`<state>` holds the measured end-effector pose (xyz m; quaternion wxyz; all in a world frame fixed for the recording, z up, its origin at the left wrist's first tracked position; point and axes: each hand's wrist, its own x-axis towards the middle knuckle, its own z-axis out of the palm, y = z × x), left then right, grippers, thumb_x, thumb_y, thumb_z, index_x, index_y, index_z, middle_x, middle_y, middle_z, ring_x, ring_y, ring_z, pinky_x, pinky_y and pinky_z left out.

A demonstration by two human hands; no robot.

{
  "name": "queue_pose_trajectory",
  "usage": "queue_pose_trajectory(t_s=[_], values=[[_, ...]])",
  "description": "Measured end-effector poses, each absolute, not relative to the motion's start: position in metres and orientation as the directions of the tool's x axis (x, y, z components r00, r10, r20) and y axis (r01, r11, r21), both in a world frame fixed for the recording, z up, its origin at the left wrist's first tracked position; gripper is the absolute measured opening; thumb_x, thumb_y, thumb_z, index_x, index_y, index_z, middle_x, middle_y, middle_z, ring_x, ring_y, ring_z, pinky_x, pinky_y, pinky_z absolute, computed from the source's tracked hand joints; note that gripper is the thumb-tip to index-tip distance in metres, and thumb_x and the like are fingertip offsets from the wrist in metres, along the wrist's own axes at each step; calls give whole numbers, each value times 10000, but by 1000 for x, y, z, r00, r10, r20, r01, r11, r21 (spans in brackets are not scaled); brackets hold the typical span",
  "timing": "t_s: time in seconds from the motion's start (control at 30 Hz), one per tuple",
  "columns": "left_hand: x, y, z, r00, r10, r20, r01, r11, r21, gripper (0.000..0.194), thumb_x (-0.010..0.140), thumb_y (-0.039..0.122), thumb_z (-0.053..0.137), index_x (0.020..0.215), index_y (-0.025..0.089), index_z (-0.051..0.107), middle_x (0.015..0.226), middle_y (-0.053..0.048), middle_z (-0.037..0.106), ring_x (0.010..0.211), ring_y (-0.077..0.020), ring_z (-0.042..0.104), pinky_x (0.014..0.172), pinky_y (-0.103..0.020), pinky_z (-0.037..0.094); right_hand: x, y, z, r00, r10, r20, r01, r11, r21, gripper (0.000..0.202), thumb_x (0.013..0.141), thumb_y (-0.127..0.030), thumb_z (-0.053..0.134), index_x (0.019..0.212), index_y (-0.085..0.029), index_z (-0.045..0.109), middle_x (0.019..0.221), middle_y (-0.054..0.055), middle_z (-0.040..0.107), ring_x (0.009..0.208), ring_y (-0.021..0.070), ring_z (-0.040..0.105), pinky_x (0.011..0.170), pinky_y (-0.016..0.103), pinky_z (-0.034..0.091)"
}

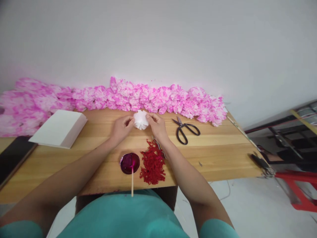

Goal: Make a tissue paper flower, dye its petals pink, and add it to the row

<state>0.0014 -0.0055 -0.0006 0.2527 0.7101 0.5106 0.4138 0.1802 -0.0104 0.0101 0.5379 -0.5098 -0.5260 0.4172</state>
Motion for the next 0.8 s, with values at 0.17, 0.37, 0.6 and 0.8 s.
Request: queue_pose_trajectory(t_s=[0.17, 0.37, 0.6, 0.8], values=[[0, -7, 7, 135, 934, 332, 518, -352, 780, 281, 908, 401, 520, 827, 171, 660, 689, -9, 645, 617, -130, 533, 599, -251, 356, 177, -14, 15, 9, 965, 264, 248, 253, -935, 217, 851, -406, 593, 837, -213, 692, 843, 15, 715, 791, 186, 634, 757, 311, 496], [2, -5, 3, 119, 957, 266, 466, -290, 836, 242, 884, 389, 562, 955, 178, 658, 679, 9, 641, 594, -128, 545, 581, -237, 380, 173, -20, 17, -84, 935, 345, 425, 346, -837, 177, 865, -343, 575, 872, -233, 712, 910, 27, 741, 879, 215, 656, 858, 353, 492], [4, -1, -6, 82, 958, 274, 259, -286, 923, 238, 894, 363, 528, 851, 169, 660, 731, 0, 656, 616, -117, 545, 578, -226, 395, 179, -10, 5, -9, 986, 167, 247, 164, -955, 218, 807, -397, 610, 860, -205, 701, 854, 24, 735, 764, 185, 645, 737, 320, 512], [5, -7, -1, 172, 926, 337, 404, -378, 833, 247, 914, 359, 515, 811, 180, 649, 680, 4, 628, 602, -122, 514, 579, -235, 372, 179, -15, 17, -25, 947, 322, 434, 300, -850, 232, 852, -389, 619, 966, -224, 735, 993, 53, 754, 886, 212, 657, 852, 370, 497]])
